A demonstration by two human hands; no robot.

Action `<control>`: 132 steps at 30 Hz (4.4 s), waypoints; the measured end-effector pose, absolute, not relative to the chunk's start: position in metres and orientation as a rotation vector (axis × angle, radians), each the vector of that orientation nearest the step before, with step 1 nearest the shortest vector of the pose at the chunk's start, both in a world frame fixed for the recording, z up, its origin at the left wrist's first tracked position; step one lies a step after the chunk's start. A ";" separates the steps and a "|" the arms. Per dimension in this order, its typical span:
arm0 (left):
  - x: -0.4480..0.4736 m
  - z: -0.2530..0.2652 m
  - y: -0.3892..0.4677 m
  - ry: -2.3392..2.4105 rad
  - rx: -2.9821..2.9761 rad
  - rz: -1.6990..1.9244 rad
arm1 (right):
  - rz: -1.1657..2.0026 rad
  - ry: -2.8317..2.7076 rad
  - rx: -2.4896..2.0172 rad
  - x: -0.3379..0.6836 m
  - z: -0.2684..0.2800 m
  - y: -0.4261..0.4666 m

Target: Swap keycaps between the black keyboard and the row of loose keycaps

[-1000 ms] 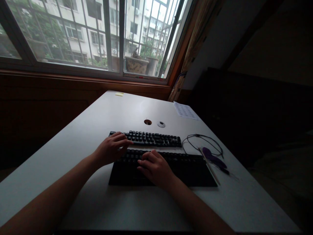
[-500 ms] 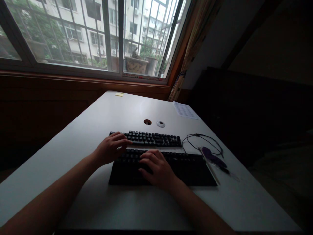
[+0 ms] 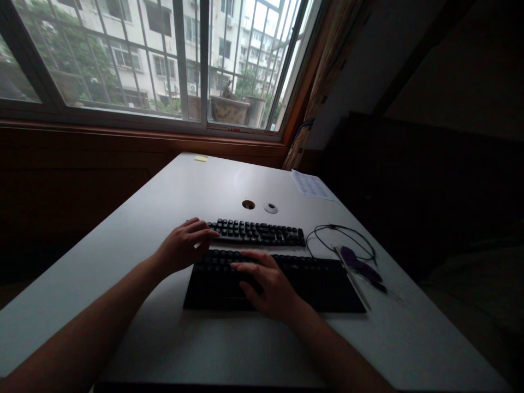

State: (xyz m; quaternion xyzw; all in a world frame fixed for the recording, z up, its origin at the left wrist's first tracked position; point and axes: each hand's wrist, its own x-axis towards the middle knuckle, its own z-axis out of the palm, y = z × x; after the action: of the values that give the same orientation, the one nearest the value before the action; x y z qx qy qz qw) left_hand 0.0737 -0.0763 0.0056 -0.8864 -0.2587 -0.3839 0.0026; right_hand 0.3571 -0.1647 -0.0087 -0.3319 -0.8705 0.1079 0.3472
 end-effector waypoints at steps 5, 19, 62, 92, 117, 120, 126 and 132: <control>0.069 0.003 -0.072 -0.915 -2.738 -1.196 | 0.238 -2.288 -0.838 0.356 -0.008 -0.164; 0.055 -0.009 -0.050 -1.429 -2.620 -1.283 | 0.176 -2.282 -0.818 0.353 -0.007 -0.161; 0.083 -0.016 0.052 -1.442 -2.767 -0.612 | 0.218 -2.058 -0.739 0.366 0.000 -0.161; 0.114 -0.003 -0.086 -0.935 -3.119 -1.364 | 0.027 -1.963 -0.889 0.375 -0.008 -0.144; 0.125 -0.008 -0.117 -0.848 -3.207 -1.323 | 0.071 -2.086 -0.682 0.357 -0.013 -0.152; 0.122 -0.002 -0.119 -0.889 -3.226 -1.241 | 0.026 -2.103 -0.685 0.356 -0.010 -0.154; 0.090 0.000 -0.134 -1.170 -2.948 -1.334 | 0.117 -2.114 -0.812 0.364 -0.005 -0.164; 0.053 -0.036 -0.174 -1.604 -2.665 -1.183 | 0.280 -2.068 -0.976 0.365 -0.025 -0.207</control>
State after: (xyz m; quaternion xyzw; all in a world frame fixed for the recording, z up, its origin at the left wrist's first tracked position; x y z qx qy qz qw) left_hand 0.0526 -0.1743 -0.0359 -0.7974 -0.4799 -0.3539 -0.0928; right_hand 0.3651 -0.2071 -0.0254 -0.3872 -0.8199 0.1112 0.4068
